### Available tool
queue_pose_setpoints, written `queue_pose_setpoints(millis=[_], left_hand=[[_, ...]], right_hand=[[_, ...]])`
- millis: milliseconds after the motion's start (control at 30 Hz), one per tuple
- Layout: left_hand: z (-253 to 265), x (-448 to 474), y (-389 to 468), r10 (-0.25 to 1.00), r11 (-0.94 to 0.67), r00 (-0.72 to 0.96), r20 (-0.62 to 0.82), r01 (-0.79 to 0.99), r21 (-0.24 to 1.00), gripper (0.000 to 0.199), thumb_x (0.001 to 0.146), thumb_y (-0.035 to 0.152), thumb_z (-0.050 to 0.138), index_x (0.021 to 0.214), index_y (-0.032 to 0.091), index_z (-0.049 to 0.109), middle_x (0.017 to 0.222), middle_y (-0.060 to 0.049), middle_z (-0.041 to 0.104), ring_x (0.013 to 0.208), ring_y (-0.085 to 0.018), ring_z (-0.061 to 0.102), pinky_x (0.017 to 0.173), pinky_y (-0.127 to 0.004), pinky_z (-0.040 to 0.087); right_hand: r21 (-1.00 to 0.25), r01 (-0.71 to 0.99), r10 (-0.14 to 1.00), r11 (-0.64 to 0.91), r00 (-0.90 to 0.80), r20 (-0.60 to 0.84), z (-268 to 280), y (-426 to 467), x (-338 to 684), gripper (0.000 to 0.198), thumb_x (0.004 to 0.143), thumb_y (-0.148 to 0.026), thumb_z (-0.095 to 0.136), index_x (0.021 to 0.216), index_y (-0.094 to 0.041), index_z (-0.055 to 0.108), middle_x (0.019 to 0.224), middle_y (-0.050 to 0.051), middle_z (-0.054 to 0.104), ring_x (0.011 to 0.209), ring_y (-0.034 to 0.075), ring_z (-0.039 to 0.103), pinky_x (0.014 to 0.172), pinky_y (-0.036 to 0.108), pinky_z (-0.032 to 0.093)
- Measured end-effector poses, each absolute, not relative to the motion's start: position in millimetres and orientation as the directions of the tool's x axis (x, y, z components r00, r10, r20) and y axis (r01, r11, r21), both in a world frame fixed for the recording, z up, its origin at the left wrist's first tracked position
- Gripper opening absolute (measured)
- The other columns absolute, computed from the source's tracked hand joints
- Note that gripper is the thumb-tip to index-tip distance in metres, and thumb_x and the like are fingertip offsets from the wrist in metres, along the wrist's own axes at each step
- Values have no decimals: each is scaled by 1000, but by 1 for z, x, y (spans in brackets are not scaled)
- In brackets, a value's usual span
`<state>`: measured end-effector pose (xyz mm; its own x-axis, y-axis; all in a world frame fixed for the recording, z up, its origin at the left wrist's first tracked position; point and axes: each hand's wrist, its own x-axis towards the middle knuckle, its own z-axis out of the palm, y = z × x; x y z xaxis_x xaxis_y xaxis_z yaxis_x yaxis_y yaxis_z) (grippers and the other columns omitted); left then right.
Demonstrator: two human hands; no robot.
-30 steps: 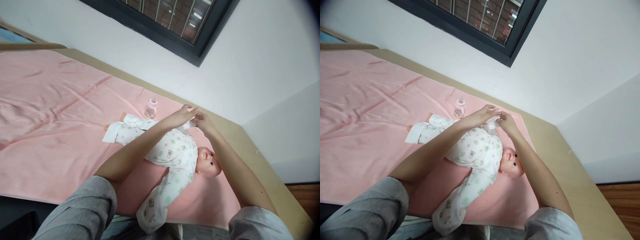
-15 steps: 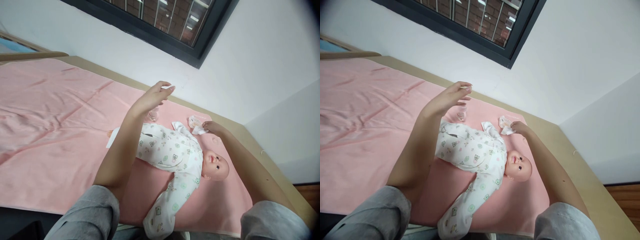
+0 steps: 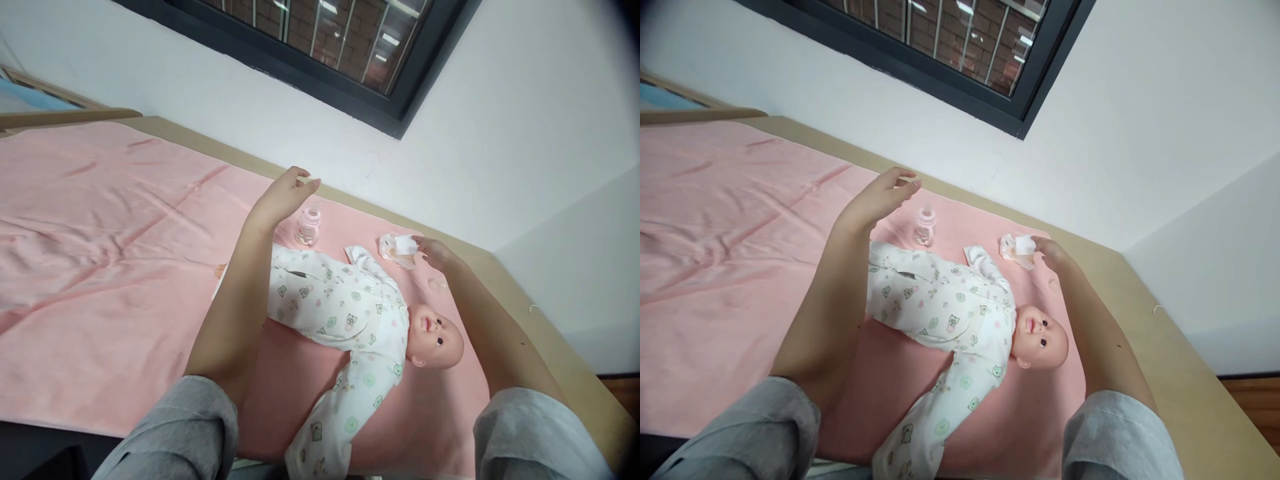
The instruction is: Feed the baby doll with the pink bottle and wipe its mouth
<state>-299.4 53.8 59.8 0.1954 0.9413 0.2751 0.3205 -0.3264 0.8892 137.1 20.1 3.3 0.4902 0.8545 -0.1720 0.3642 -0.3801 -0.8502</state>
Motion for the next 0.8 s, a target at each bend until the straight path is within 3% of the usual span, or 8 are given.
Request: queue_pose_setpoints(millis=[233,367,500,600,800], left_hand=[[50,-295,62,955,-290,204,216,477,829,56,88,55,51,131,19,51,132,-15,58,117,-27,57,102,-38,40],[38,-292,75,964,-259,220,152,627,735,61,88,56,50,137,18,47,133,-14,59,118,-27,58,100,-35,42],[30,-290,84,963,-228,266,38,732,642,65,85,47,59,143,21,45,136,-12,59,121,-27,58,100,-35,43],[26,-290,87,949,-248,314,-2,754,608,72,80,38,65,147,26,42,141,-8,57,124,-27,57,100,-33,44],[18,-283,90,940,-271,342,-17,773,573,91,72,25,70,154,25,30,146,-7,54,126,-25,57,97,-28,46]], right_hand=[[-824,384,844,-417,500,-194,-13,10,162,53,55,-21,60,107,-27,67,141,8,56,126,26,50,107,44,37],[-780,552,828,-296,556,79,-18,-4,179,43,62,-24,54,103,-21,69,125,10,65,112,24,58,99,39,43],[-598,721,756,-350,594,275,-38,-23,196,45,66,-25,50,106,-18,69,102,11,69,95,26,61,93,44,46],[-525,780,726,-340,573,381,-64,-37,204,47,71,-31,49,111,-13,66,110,16,65,107,31,57,102,49,40],[-562,739,651,-372,639,410,-108,-55,199,60,72,-39,52,123,-8,55,117,20,57,113,34,51,105,54,36]])
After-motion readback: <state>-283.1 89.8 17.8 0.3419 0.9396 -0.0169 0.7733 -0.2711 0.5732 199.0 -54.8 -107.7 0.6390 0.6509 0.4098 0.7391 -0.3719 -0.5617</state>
